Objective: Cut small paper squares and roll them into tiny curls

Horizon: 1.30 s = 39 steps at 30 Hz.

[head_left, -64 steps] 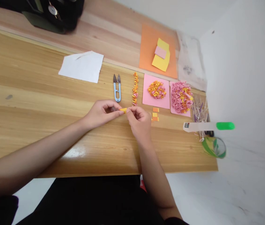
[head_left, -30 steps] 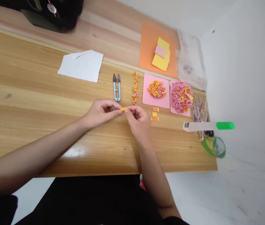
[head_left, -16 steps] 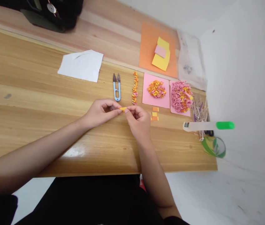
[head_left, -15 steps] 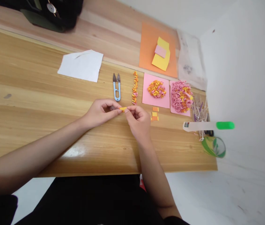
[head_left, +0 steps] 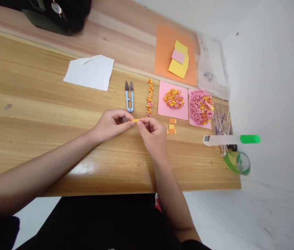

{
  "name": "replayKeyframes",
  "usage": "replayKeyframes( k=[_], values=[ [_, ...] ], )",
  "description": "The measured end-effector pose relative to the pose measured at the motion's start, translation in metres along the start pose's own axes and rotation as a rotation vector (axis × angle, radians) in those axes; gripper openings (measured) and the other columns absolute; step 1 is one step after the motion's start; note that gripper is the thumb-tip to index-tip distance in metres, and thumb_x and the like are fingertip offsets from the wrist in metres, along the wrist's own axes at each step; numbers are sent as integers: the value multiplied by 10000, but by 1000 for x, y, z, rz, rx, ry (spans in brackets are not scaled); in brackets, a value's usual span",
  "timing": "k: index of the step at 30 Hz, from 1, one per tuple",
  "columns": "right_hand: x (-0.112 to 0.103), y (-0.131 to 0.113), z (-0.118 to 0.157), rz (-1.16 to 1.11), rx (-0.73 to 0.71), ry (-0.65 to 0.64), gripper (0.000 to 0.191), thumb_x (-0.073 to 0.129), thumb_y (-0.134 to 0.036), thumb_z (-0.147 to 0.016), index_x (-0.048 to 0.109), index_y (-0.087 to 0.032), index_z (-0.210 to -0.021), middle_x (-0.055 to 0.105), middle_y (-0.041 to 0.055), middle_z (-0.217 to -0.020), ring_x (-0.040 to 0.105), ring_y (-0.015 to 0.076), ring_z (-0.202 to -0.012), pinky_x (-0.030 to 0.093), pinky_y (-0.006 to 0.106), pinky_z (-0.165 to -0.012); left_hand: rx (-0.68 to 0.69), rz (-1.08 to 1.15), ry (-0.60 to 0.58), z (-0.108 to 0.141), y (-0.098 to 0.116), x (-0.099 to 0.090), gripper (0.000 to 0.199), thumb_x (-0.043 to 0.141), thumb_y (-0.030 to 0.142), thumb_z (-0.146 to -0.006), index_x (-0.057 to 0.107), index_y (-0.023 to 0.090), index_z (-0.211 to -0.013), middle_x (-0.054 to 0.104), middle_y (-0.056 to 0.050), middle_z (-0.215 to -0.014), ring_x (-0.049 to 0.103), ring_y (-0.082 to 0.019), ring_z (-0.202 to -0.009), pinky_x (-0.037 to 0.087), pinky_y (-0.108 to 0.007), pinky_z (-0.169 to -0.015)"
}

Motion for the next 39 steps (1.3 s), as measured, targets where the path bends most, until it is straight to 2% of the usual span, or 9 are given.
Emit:
replayKeyframes(
  k=[39],
  values=[
    [2,-1,0,-53,0,-24,141,619,-312,-767,663,-178,-756,627,-24,-608,525,93,-527,412,223,-502,21,17,-11,-1,1,0,274,721,422,-693,650,158,-679,545,15,-576,467,-103,-544,358,-222,-511]
  ],
)
Point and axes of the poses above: each hand's wrist, its own z-axis away from the middle knuckle, its own x-axis out of the palm, y = z × x, the point moved 5 cm from there along -z, towards the middle knuckle
